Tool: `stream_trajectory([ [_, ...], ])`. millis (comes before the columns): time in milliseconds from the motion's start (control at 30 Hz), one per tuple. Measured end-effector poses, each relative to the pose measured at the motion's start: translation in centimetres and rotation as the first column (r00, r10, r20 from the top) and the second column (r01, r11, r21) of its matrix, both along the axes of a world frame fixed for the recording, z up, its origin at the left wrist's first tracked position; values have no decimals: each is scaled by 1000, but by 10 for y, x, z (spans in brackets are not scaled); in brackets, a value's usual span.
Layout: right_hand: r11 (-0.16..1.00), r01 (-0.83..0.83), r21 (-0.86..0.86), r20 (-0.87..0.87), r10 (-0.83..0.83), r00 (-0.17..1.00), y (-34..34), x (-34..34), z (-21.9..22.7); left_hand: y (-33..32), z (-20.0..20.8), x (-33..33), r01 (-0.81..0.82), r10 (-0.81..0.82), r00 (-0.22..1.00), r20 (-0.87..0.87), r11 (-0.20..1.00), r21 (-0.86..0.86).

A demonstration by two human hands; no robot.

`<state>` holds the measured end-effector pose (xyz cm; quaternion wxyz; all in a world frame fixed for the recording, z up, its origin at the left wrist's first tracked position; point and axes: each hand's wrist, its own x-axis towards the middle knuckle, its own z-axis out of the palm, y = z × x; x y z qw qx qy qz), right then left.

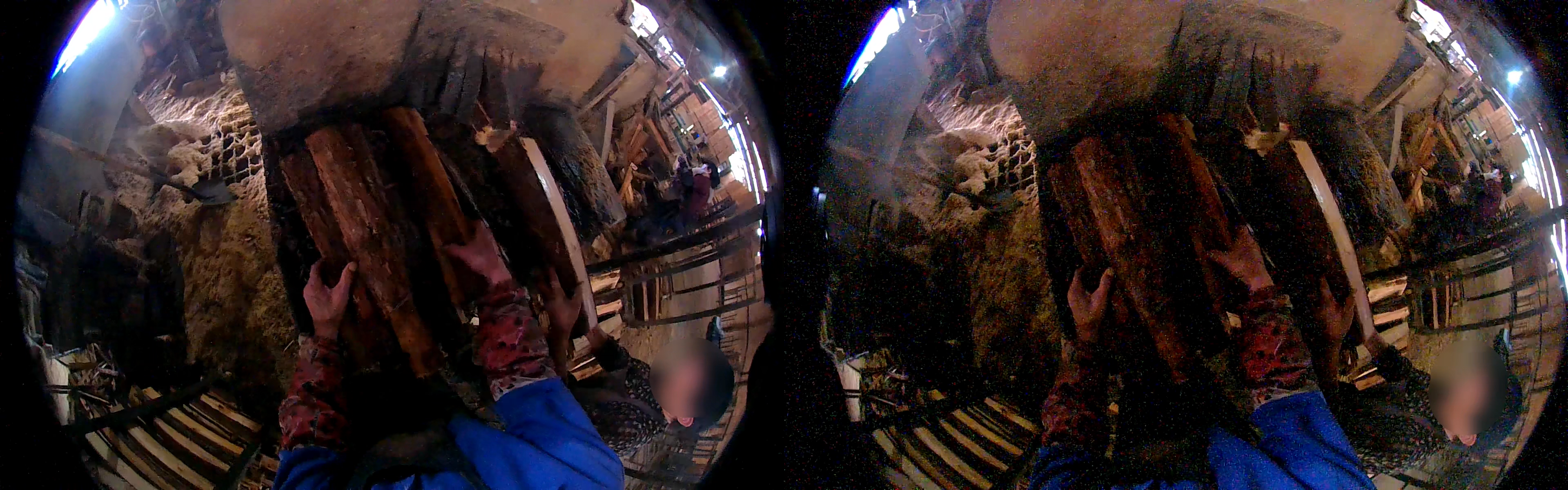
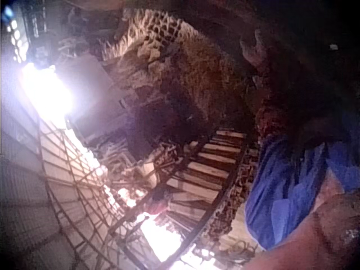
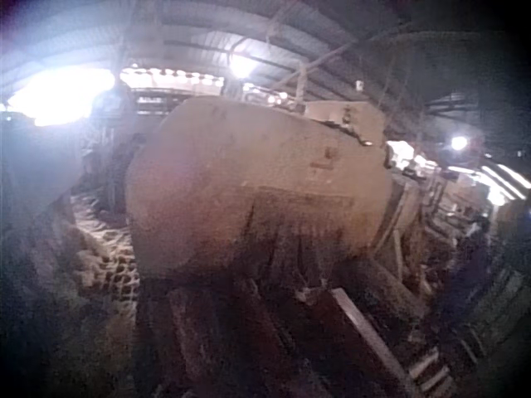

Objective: The person picks up split wooden planks from a pile and stacks them onto a metal rack. The person repeatedly lifts the wood and places it in a neat arrangement on the rack.

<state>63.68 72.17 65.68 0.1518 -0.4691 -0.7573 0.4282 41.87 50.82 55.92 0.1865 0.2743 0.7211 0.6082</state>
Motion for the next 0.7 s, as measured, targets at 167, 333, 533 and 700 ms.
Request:
stream_trajectory([
  [167, 981, 7, -192, -55, -17, 998, 7, 8, 8, 5, 33, 6, 22, -3, 981, 195, 995, -99],
  [333, 950, -130, -283, -499, -31, 866, -11, 34, -11, -6, -47, -10, -299, -222, 560, 798, 845, 444],
  [533, 963, -141, -230, -191, 98, 977, -53, 24, 1, -5, -32, -19, 363, -359, 917, 172, 932, 7],
  [700, 929, -264, 258, 53, 259, 964, -87, 2, -5, -23, -99, -37, -576, -635, 79, 768, 600, 556],
])
